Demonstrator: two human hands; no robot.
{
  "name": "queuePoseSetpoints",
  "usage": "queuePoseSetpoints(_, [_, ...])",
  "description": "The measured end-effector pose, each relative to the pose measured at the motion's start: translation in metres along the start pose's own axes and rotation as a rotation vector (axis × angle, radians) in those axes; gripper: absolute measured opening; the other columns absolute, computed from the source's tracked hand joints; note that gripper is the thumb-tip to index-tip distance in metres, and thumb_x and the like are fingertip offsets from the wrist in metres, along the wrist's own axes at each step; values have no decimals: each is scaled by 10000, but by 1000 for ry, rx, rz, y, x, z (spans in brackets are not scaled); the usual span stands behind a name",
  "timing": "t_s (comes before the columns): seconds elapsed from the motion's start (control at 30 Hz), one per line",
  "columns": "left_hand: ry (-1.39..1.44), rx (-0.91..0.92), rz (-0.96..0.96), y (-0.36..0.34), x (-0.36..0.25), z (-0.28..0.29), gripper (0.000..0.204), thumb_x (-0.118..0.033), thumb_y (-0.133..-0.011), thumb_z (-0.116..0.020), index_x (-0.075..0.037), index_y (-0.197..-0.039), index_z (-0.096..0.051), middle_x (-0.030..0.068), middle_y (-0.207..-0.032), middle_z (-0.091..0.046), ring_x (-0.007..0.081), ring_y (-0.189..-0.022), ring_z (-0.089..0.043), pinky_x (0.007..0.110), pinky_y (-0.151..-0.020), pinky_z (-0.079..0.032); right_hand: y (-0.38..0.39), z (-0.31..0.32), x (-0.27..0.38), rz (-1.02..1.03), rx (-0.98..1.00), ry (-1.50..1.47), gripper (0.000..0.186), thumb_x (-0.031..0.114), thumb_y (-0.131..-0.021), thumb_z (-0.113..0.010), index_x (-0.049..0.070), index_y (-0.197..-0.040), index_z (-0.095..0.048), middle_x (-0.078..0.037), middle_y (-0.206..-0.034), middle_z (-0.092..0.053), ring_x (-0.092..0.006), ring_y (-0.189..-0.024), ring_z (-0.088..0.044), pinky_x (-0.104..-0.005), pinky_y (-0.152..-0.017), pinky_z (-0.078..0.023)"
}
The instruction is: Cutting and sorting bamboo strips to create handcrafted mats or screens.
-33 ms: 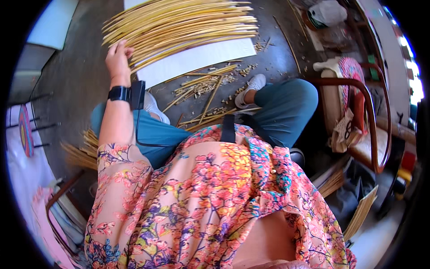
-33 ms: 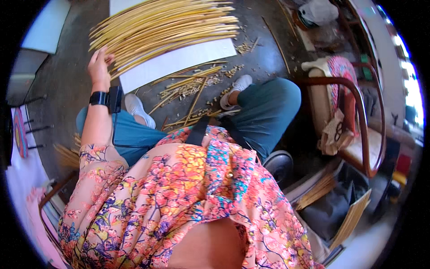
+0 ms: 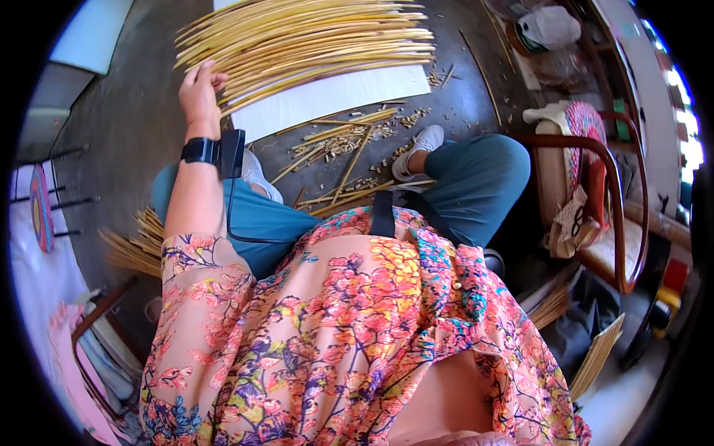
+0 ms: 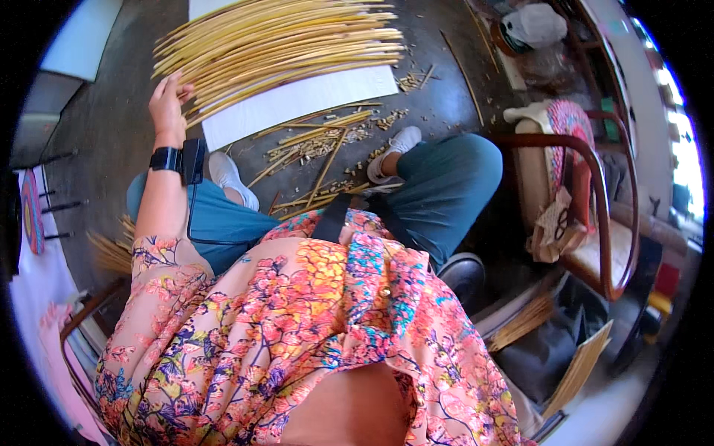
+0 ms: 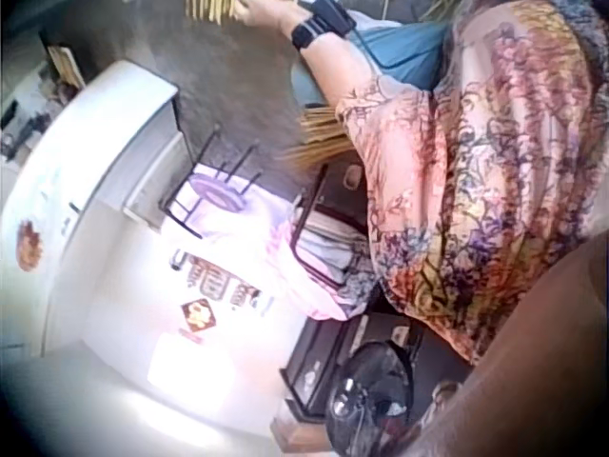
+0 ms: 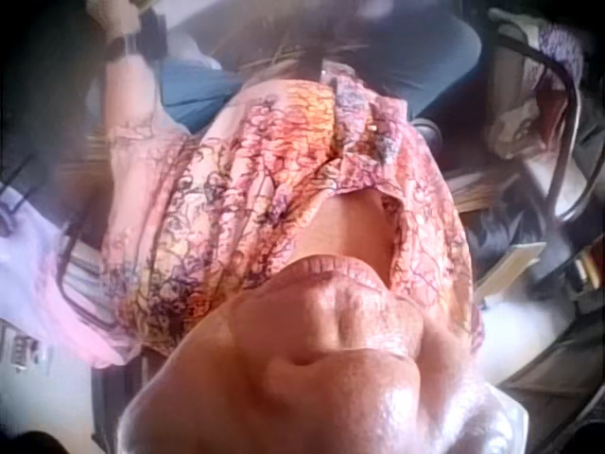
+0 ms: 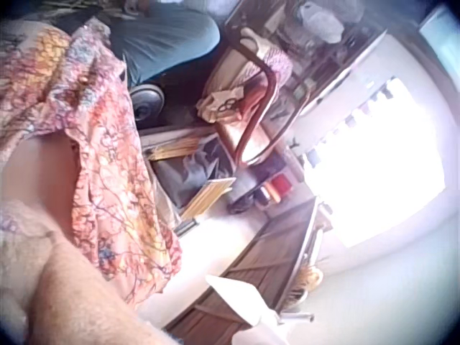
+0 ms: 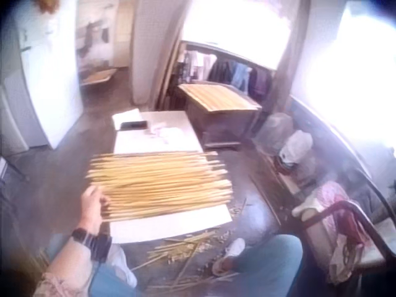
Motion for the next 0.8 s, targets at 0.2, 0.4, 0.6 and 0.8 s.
queuePoseSetpoints(0.2, [133, 40, 23, 4, -16, 9, 245, -195, -886, -557, 9, -1014, -602, 79, -798, -632, 139, -696, -615, 239, -635, -472, -2, 72, 132, 283, -163, 58, 801, 554, -700, -667, -74, -1160, -477, -276, -1034, -580, -395, -995, -556, -419, -843, -444])
queuePoseSetpoints(0.4, [95, 197, 6, 18, -50, -17, 255, -218, -882, -568, -12, -1026, -609, 70, -793, -635, 139, -715, -619, 225, -632, -481, 41, 177, 361, 939, -415, 241, 656, 469, -699, -700, -23, -1062, -462, -243, -1029, -554, -403, -948, -548, -449, -790, -451])
queuePoseSetpoints(0.6, [-68, 314, 17, 33, -46, -60, 268, -263, -886, -558, -50, -1041, -609, 58, -826, -646, 100, -731, -610, 226, -667, -484, 148, 182, 580, 1581, -586, 478, 644, 508, -677, -684, 46, -1077, -479, -154, -957, -532, -321, -952, -531, -419, -770, -453])
queuePoseSetpoints(0.8, [-177, 506, 39, 57, -51, -112, 253, -274, -885, -553, -71, -1024, -612, 38, -779, -631, 100, -728, -603, 233, -648, -462, 235, 107, 705, 1937, -533, 595, 688, 537, -658, -691, 76, -1127, -488, -157, -1036, -526, -320, -1037, -510, -430, -802, -457])
Point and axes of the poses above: each hand's wrist, its own y-axis away from the middle knuckle, its own z-axis out of the back of the hand, x = y × z, the point moved 9 cm from there along -y, towards the middle knuckle
